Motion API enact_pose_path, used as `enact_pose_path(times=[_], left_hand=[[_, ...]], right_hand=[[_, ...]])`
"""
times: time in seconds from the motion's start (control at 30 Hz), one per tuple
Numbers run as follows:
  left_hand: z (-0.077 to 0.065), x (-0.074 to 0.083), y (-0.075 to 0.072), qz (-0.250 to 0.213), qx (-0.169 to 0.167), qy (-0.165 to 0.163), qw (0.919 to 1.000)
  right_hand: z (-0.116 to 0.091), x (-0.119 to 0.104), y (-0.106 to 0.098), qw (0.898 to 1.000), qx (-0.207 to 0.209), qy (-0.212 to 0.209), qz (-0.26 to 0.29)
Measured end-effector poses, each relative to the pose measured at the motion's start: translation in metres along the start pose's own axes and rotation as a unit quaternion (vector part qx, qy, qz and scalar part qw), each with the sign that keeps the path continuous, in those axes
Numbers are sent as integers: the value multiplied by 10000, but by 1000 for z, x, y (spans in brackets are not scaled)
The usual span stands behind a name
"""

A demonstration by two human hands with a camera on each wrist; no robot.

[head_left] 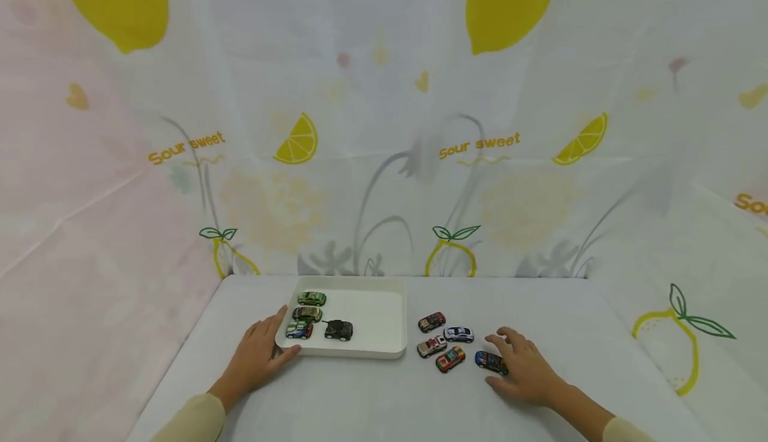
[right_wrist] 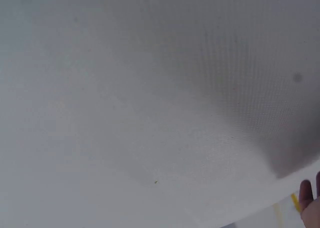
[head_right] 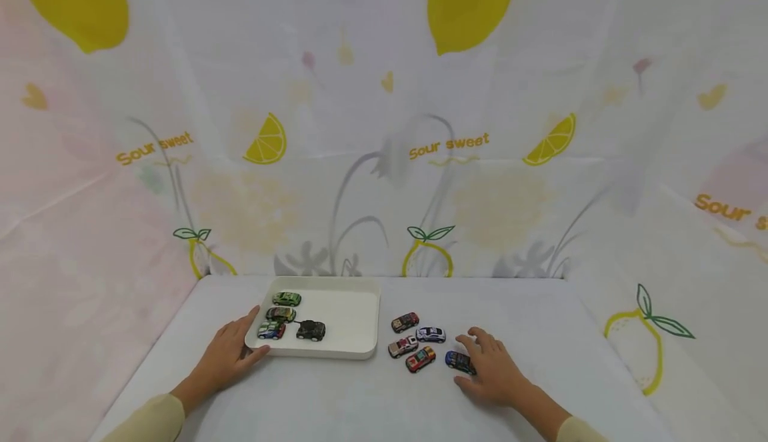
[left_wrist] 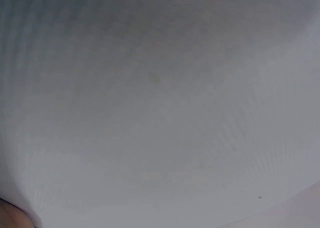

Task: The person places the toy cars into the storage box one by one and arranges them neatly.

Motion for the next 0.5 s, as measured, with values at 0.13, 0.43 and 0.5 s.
enact_pose_path(times=[0.13, 0.43, 0.5], left_hand=[[0, -2, 2, 12, 51, -19, 10000], [-1, -1, 2, -11, 4, 12, 10000], [-1, 1, 2, -50, 25, 19, 10000]], right_hand=[[-3, -1, -5, 9992, -110, 17, 374], [-7, -5, -1, 9884, -771, 895, 951], [-8, -3, 0, 9876, -761, 1011, 931]])
Point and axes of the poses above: each hand's wrist, its own z-axis towards the middle knuckle, its own y-axis out of the palm, x = y × z, the point moved 4 cm from there along z, towards the middle knuckle, and after that the axes turned 2 degrees about z, right-handed, at the moved point
